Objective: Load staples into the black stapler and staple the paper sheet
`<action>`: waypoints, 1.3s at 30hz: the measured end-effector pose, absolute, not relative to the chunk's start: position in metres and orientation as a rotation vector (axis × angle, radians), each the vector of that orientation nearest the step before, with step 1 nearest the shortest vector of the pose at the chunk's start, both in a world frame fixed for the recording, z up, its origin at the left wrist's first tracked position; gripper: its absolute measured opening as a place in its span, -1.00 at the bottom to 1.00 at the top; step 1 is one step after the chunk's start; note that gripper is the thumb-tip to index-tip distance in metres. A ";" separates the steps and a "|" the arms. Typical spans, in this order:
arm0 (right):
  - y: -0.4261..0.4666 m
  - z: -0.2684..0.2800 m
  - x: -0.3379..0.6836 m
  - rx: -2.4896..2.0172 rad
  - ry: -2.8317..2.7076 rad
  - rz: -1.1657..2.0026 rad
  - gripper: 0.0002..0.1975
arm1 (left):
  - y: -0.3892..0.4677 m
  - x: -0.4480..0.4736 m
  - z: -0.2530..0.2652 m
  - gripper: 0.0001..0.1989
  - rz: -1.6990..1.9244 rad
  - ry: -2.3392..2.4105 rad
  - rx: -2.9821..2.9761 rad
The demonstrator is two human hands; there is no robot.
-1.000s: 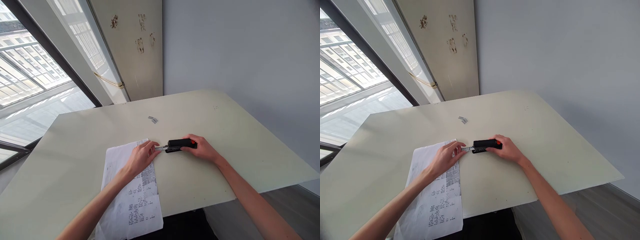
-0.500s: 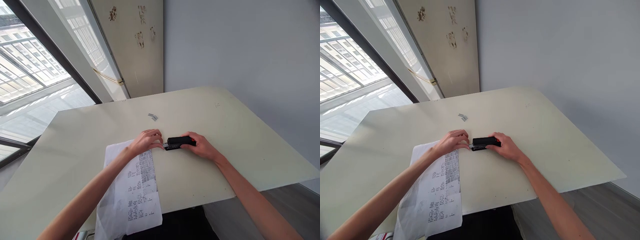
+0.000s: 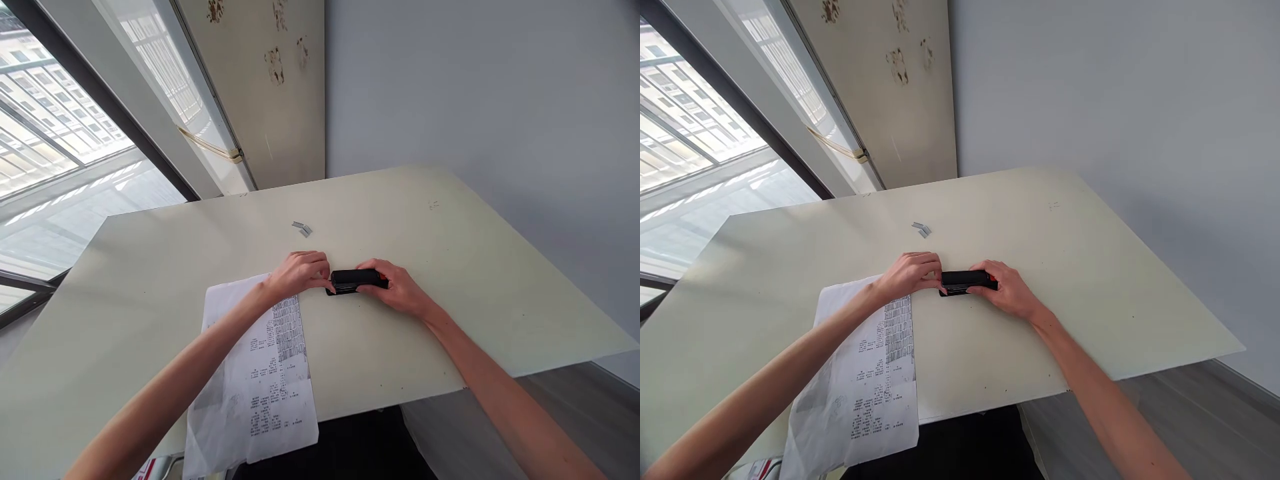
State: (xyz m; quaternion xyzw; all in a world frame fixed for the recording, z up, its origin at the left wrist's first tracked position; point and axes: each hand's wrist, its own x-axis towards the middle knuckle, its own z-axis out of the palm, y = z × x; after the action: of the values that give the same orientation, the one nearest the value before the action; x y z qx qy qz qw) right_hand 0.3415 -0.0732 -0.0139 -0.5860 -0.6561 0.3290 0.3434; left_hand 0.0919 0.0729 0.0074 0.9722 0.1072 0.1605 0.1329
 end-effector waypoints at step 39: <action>-0.130 -0.001 0.314 -1.540 -1.834 0.958 -0.69 | -0.150 -0.050 0.002 0.13 0.336 0.874 2.749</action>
State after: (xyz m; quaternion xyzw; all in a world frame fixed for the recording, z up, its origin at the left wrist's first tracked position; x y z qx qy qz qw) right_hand 0.3142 -0.1298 -0.0013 -0.5737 -0.6831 0.3569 0.2773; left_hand -0.0503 -0.1497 0.0019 0.9399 0.2990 0.1149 0.1185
